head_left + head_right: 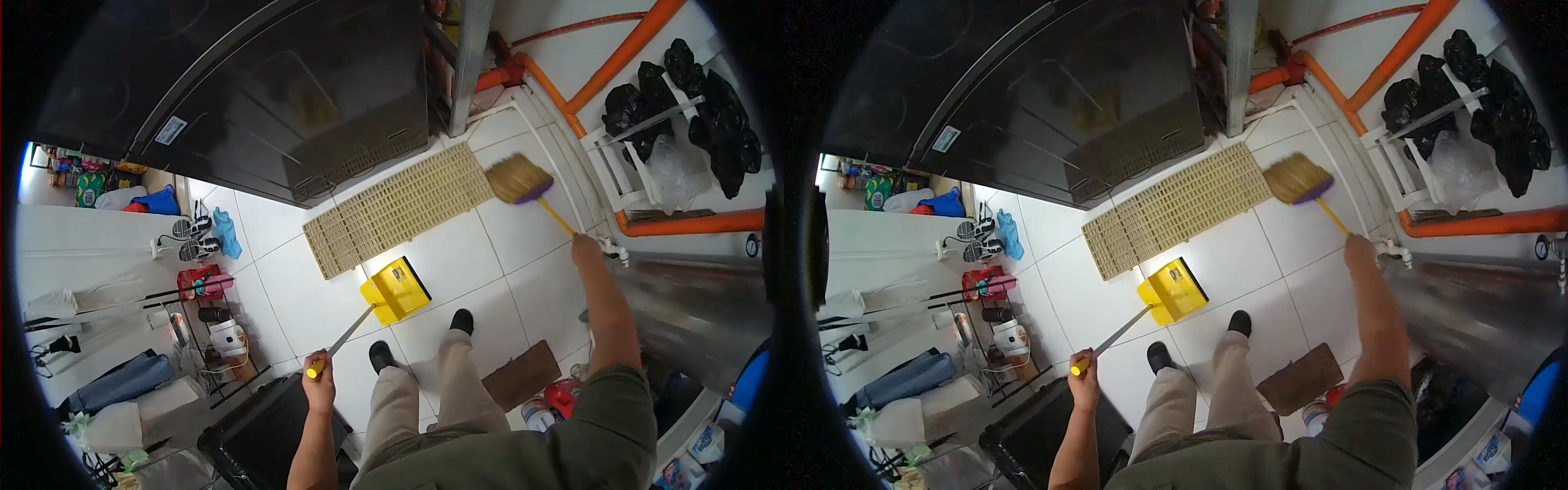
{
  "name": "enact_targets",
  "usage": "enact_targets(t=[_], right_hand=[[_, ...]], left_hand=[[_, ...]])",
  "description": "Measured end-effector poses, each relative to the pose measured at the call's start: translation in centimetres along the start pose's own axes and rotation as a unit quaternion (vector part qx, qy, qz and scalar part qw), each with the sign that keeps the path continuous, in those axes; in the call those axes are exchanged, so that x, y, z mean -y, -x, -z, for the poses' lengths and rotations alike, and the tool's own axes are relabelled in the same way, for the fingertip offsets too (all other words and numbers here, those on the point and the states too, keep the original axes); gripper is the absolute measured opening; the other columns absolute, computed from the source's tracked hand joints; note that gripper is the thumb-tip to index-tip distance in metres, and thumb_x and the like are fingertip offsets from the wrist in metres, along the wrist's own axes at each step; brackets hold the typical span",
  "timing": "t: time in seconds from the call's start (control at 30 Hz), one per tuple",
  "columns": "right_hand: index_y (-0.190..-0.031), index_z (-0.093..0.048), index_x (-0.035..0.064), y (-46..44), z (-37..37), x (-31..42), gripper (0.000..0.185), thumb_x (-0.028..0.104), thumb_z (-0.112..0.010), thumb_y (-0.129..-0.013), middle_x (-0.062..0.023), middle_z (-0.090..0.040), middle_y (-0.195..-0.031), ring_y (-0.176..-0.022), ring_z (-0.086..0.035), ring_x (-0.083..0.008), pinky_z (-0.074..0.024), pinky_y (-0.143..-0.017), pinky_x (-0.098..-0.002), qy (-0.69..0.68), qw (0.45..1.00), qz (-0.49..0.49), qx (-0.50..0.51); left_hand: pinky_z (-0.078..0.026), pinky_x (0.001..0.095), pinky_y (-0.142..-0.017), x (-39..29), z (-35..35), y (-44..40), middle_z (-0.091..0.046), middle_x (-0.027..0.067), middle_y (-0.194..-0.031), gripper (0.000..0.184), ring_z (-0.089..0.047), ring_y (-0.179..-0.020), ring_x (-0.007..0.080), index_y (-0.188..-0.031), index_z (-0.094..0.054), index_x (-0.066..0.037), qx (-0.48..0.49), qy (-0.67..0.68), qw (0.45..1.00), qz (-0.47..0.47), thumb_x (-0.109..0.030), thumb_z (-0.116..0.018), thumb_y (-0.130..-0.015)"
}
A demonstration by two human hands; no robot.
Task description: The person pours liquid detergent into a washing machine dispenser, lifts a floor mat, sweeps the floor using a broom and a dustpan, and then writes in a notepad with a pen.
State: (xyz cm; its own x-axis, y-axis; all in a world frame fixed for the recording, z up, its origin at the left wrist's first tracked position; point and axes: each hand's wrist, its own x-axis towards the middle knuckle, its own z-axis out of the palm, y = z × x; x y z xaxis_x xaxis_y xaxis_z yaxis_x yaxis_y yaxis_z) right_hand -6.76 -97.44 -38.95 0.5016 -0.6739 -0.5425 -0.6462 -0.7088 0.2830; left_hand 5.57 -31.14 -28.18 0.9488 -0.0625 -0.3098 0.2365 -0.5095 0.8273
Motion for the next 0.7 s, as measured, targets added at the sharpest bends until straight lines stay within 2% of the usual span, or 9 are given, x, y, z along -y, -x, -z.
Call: enact_targets(t=[0.07,0.17,0.23,0.3,0.37,0.4,0.5,0.63,0.7], right_hand=[[-0.112,-0.061,0.0031,3.2,-2.1,-2.3,0.027,0.011,-0.047,-0.089,-0.0155,-0.065,-0.104,-0.098,-0.064,-0.0285,-0.0525,-0.083,-0.0405,0.024,0.998,0.003,0.054],[-0.100,-0.064,0.0010,9.0,-9.8,-3.7,0.023,0.011,-0.054,-0.083,-0.0194,-0.066,-0.096,-0.091,-0.065,-0.0330,-0.0521,-0.083,-0.0413,0.018,0.997,0.042,0.067],[-0.095,-0.065,-0.0001,14.4,-13.1,0.1,0.022,0.012,-0.053,-0.081,-0.0229,-0.065,-0.094,-0.089,-0.064,-0.0374,-0.0508,-0.085,-0.0426,-0.069,0.988,0.031,0.136],[-0.097,-0.064,-0.0004,21.2,-16.6,6.3,0.023,0.010,-0.052,-0.080,-0.0250,-0.064,-0.094,-0.093,-0.062,-0.0390,-0.0499,-0.085,-0.0443,-0.144,0.983,0.048,0.107],[-0.101,-0.063,0.0009,32.6,-6.8,15.7,0.026,0.011,-0.051,-0.080,-0.0237,-0.065,-0.096,-0.097,-0.063,-0.0369,-0.0498,-0.085,-0.0447,-0.194,0.972,0.005,0.135],[-0.104,-0.063,0.0015,34.7,-10.2,18.9,0.028,0.011,-0.051,-0.080,-0.0228,-0.065,-0.096,-0.095,-0.063,-0.0366,-0.0504,-0.083,-0.0449,-0.182,0.971,0.021,0.155],[-0.110,-0.063,0.0049,41.3,-13.9,24.3,0.032,0.016,-0.053,-0.082,-0.0209,-0.066,-0.096,-0.090,-0.065,-0.0367,-0.0515,-0.079,-0.0460,-0.192,0.961,0.096,0.172],[-0.111,-0.065,0.0069,47.3,-10.0,19.6,0.035,0.024,-0.060,-0.080,-0.0200,-0.068,-0.088,-0.085,-0.066,-0.0347,-0.0525,-0.076,-0.0441,-0.248,0.945,0.155,0.148],[-0.098,-0.066,0.0011,48.6,-3.7,15.7,0.027,0.019,-0.063,-0.078,-0.0170,-0.066,-0.076,-0.069,-0.065,-0.0286,-0.0512,-0.063,-0.0402,-0.296,0.936,0.054,0.184]], left_hand=[[-0.047,0.0271,-0.087,-0.5,0.6,-0.1,-0.064,0.0119,-0.105,0.010,-0.060,-0.099,0.0170,-0.098,-0.054,-0.003,-0.017,-0.048,0.999,-0.008,-0.003,-0.061,-0.090],[-0.048,0.0250,-0.078,0.2,1.7,-0.7,-0.062,0.0089,-0.098,0.011,-0.058,-0.088,0.0134,-0.099,-0.055,-0.003,-0.022,-0.012,1.000,-0.009,-0.002,-0.060,-0.089],[-0.047,0.0245,-0.071,0.8,2.5,-1.3,-0.057,0.0061,-0.090,0.012,-0.055,-0.080,0.0116,-0.100,-0.056,-0.002,-0.012,-0.008,0.999,-0.046,-0.001,-0.059,-0.088],[-0.048,0.0260,-0.072,2.3,2.8,-2.4,-0.058,0.0076,-0.090,0.014,-0.057,-0.081,0.0138,-0.100,-0.056,-0.002,0.004,-0.011,0.998,-0.063,0.000,-0.061,-0.087],[-0.049,0.0314,-0.073,3.1,2.1,-3.3,-0.060,0.0132,-0.093,0.014,-0.060,-0.084,0.0248,-0.097,-0.056,-0.002,0.003,-0.012,0.993,-0.119,-0.002,-0.062,-0.085],[-0.049,0.0360,-0.073,1.6,2.5,-3.2,-0.059,0.0169,-0.096,0.014,-0.059,-0.085,0.0326,-0.096,-0.055,-0.001,0.014,-0.073,0.989,-0.131,-0.003,-0.063,-0.084],[-0.048,0.0398,-0.070,0.8,2.9,-3.2,-0.057,0.0178,-0.093,0.013,-0.057,-0.082,0.0358,-0.093,-0.054,-0.001,0.027,-0.077,0.981,-0.178,-0.004,-0.063,-0.084],[-0.048,0.0385,-0.067,1.8,5.3,-3.2,-0.056,0.0166,-0.090,0.014,-0.056,-0.079,0.0342,-0.092,-0.053,-0.001,0.063,-0.049,0.978,-0.190,0.000,-0.063,-0.082],[-0.048,0.0379,-0.068,2.9,7.3,-3.4,-0.056,0.0154,-0.091,0.015,-0.057,-0.080,0.0324,-0.093,-0.054,-0.001,0.053,-0.024,0.983,-0.176,0.003,-0.063,-0.081]])
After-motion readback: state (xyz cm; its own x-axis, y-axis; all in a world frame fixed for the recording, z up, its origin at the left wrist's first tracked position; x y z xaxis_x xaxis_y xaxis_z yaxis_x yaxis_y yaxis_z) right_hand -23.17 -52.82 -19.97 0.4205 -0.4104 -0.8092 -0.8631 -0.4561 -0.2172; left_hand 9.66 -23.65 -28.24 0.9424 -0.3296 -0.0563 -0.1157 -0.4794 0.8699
